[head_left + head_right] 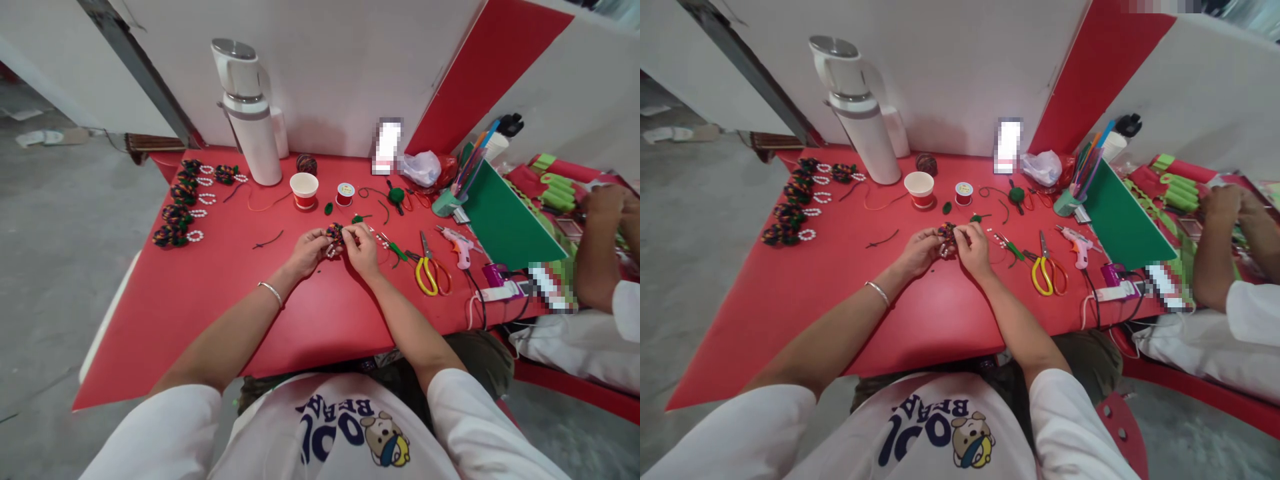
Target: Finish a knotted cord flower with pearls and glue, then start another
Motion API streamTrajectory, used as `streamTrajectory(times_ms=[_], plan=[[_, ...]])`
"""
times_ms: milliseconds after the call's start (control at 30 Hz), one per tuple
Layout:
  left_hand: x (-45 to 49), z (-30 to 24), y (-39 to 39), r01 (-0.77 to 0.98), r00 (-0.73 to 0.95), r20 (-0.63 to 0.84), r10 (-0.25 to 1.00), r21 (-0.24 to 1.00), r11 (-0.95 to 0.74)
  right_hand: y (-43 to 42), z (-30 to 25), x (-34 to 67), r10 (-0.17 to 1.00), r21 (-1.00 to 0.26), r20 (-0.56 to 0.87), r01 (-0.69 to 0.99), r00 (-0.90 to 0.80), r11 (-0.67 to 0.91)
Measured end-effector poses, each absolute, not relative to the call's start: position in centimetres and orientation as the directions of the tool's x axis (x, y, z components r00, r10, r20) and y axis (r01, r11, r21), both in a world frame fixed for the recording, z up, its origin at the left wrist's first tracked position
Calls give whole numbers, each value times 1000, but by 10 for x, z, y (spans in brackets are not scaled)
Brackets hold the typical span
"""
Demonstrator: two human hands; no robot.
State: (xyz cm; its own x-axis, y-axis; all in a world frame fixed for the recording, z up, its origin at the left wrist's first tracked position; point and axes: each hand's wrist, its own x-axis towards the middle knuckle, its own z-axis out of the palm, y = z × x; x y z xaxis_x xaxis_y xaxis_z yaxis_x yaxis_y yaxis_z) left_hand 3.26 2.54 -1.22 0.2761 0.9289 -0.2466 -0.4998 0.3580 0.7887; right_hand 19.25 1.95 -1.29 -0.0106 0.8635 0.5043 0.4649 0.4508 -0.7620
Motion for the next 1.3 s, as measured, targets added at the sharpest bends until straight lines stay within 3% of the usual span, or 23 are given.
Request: streamTrajectory(times_ms=[733, 1100, 1300], plan=[[38, -12, 22, -497, 234, -206, 950, 814, 299, 17, -9, 194, 810, -659, 578, 529, -99, 534], [36, -4, 21, -520, 229, -225, 947, 794, 314, 17, -6, 196, 847, -778, 530, 422, 42, 466], [35, -6, 23, -519, 229, -228, 946, 794, 317, 11, 0, 196, 829, -727, 559, 465, -25, 505]])
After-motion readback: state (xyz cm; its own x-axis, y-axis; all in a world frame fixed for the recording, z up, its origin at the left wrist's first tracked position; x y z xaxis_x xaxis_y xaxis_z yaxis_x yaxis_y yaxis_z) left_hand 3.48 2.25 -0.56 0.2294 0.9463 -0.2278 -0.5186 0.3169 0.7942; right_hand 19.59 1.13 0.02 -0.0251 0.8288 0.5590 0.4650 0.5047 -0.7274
